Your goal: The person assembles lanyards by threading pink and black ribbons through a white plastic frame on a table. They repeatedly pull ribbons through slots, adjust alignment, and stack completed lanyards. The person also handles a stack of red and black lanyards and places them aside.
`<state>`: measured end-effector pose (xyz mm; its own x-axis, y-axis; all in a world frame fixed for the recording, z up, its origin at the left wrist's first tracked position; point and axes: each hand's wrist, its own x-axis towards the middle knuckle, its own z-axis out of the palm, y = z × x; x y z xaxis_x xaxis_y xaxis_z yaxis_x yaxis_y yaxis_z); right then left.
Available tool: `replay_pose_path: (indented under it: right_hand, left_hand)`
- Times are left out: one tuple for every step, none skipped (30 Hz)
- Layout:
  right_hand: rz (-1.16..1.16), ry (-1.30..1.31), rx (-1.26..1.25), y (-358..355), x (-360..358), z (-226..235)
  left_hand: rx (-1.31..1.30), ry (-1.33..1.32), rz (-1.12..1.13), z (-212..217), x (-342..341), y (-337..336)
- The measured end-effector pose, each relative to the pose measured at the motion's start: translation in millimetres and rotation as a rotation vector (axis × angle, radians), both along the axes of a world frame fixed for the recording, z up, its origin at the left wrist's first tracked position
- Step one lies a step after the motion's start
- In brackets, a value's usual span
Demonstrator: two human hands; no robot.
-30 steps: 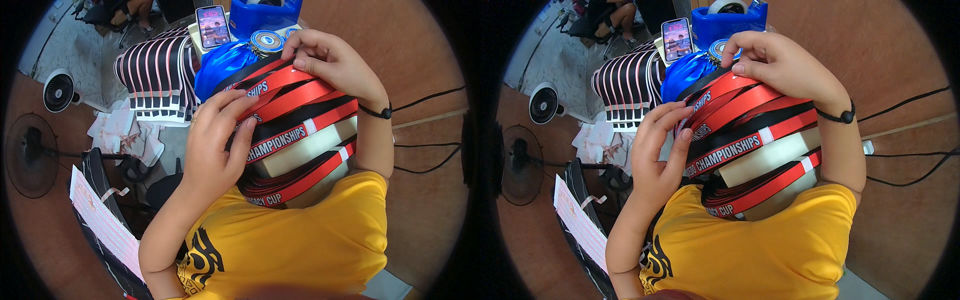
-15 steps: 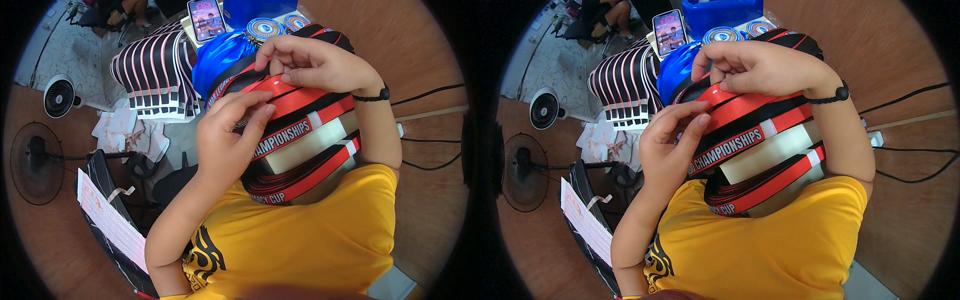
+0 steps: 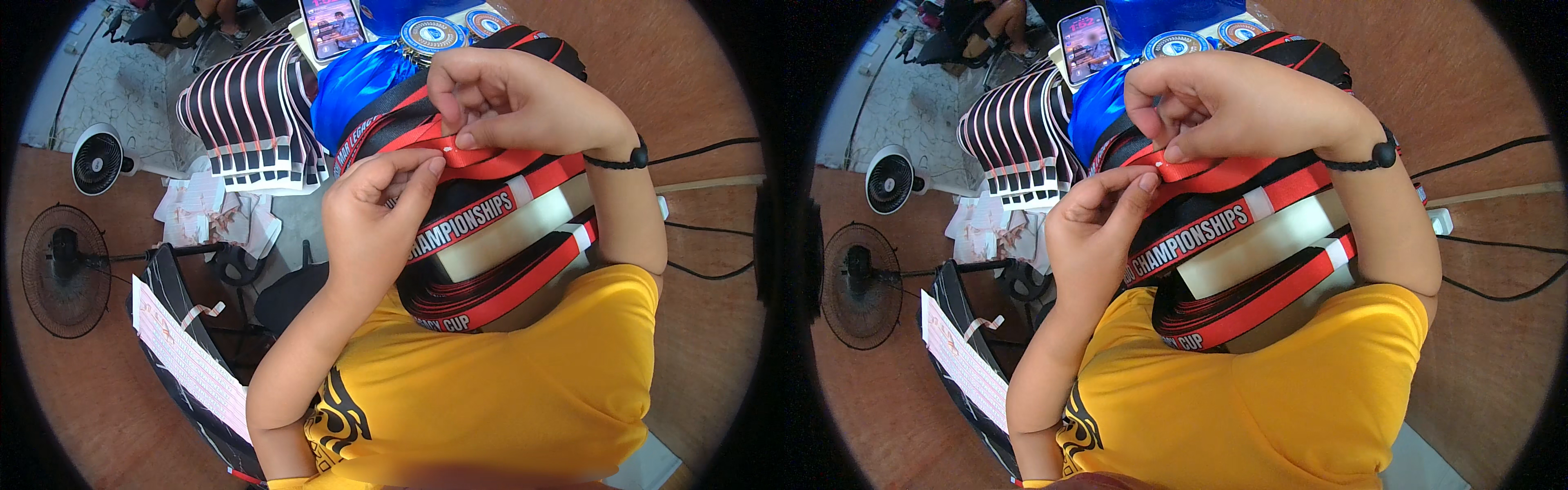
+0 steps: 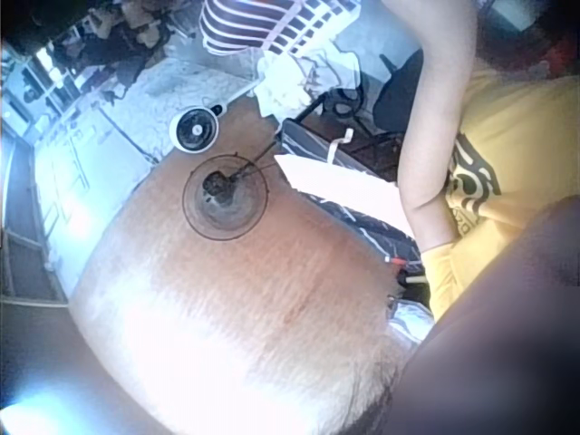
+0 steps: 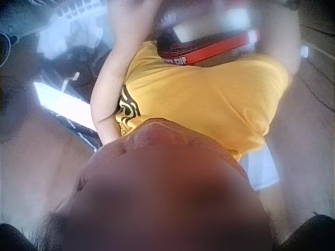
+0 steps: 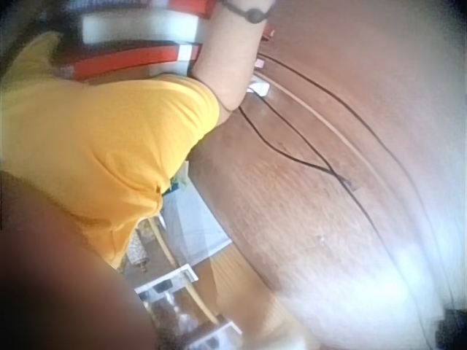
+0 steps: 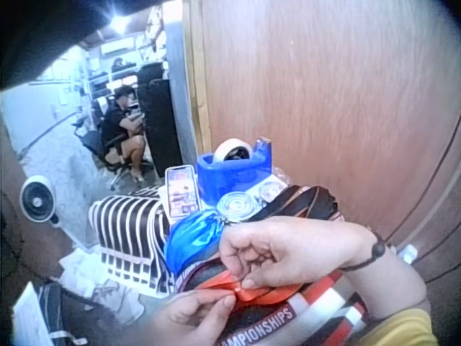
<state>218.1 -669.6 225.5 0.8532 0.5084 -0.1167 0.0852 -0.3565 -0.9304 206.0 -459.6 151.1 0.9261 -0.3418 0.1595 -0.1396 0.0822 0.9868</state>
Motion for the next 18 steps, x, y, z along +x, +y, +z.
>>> replay_pose_path:
  right_hand:
    - [-0.002,-0.016,-0.024,1,-1,0]
    - [-0.004,-0.033,-0.048,2,-2,1]
    - [-0.007,-0.05,-0.06,3,-3,1]
    - [-0.011,-0.066,-0.073,5,-4,2]
    - [-0.014,-0.083,-0.086,6,-5,2]
    - [-0.017,-0.099,-0.105,8,-6,3]
    - [-0.02,-0.115,-0.123,9,-7,4]
    - [-0.022,-0.131,-0.142,11,-8,5]
    - [-0.019,-0.174,-0.182,12,-10,7]
    - [-0.016,-0.216,-0.222,12,-11,8]
    - [-0.007,-0.273,-0.241,14,-12,9]
    - [-0.007,-0.288,-0.261,16,-12,9]
    - [-0.001,-0.317,-0.259,18,-12,10]
    - [-0.008,-0.302,-0.274,20,-12,9]
    - [0.011,-0.369,-0.277,21,-13,11]
    - [0.017,-0.391,-0.297,21,-14,12]
    - [0.024,-0.442,-0.295,21,-15,12]
    - [0.02,-0.452,-0.309,22,-16,12]
  left_hand:
    - [-0.002,0.0,-0.001,0,0,0]
    - [-0.005,0.0,-0.001,1,0,1]
    - [0.014,-0.013,-0.005,1,0,1]
    - [0.033,-0.026,-0.009,1,0,2]
    - [0.051,-0.039,-0.013,2,0,2]
    - [0.047,-0.051,-0.012,2,0,2]
    - [0.042,-0.062,-0.012,3,-1,1]
    - [0.038,-0.074,-0.011,4,-2,1]
    - [0.052,-0.091,-0.006,5,-2,1]
    - [0.066,-0.108,-0.001,6,-3,1]
    - [0.098,-0.119,0.005,8,-3,2]
    - [0.126,-0.137,-0.006,10,-4,3]
    - [0.172,-0.15,-0.017,13,-5,5]
    - [0.212,-0.17,-0.024,14,-5,6]
    - [0.228,-0.174,-0.03,16,-5,7]
    - [0.239,-0.186,-0.034,16,-4,8]
    - [0.247,-0.204,-0.037,17,-3,8]
    - [0.248,-0.193,-0.043,17,-3,8]
